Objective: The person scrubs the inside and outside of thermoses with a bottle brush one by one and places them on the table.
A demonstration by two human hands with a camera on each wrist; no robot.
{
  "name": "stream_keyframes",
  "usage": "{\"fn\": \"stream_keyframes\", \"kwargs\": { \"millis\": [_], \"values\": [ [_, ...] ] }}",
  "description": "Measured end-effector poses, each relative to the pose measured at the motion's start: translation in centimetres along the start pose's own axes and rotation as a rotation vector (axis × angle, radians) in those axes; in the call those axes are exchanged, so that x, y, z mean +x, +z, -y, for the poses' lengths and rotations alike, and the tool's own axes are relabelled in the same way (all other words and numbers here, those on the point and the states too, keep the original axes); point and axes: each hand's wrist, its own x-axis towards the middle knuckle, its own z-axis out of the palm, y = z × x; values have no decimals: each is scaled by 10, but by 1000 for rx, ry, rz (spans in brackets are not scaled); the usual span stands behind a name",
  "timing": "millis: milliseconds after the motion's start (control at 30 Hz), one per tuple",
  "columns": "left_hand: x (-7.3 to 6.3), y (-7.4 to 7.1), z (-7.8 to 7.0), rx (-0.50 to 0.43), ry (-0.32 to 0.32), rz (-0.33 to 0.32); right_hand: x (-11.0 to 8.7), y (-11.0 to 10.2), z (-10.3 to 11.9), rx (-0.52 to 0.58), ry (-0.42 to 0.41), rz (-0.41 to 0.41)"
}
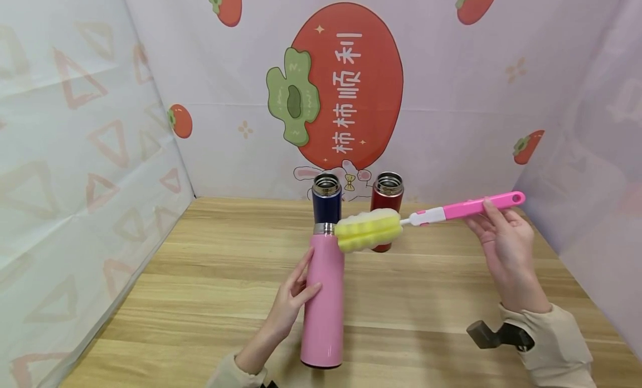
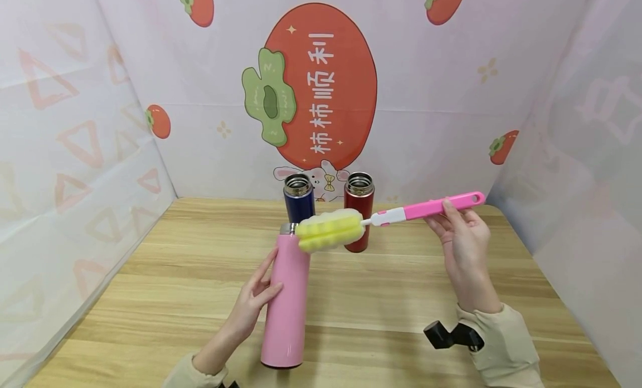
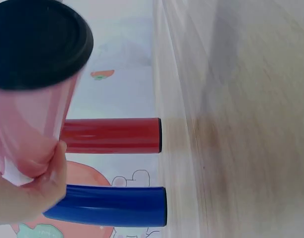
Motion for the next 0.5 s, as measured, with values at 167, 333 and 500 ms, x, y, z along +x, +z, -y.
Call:
{"fn": "stream_keyframes", "kwargs": {
  "millis": [167,333,500],
  "values": [
    [1,-1,1,-60,-3,18,0,-1,0,46,40,27],
    [4,-1,-1,-85,-13,0,-2,-1,-2,47,104,82],
    [7,-2,-3,-102,-22,-7,-6,-2,-5,-59,146,95]
  ]
}}
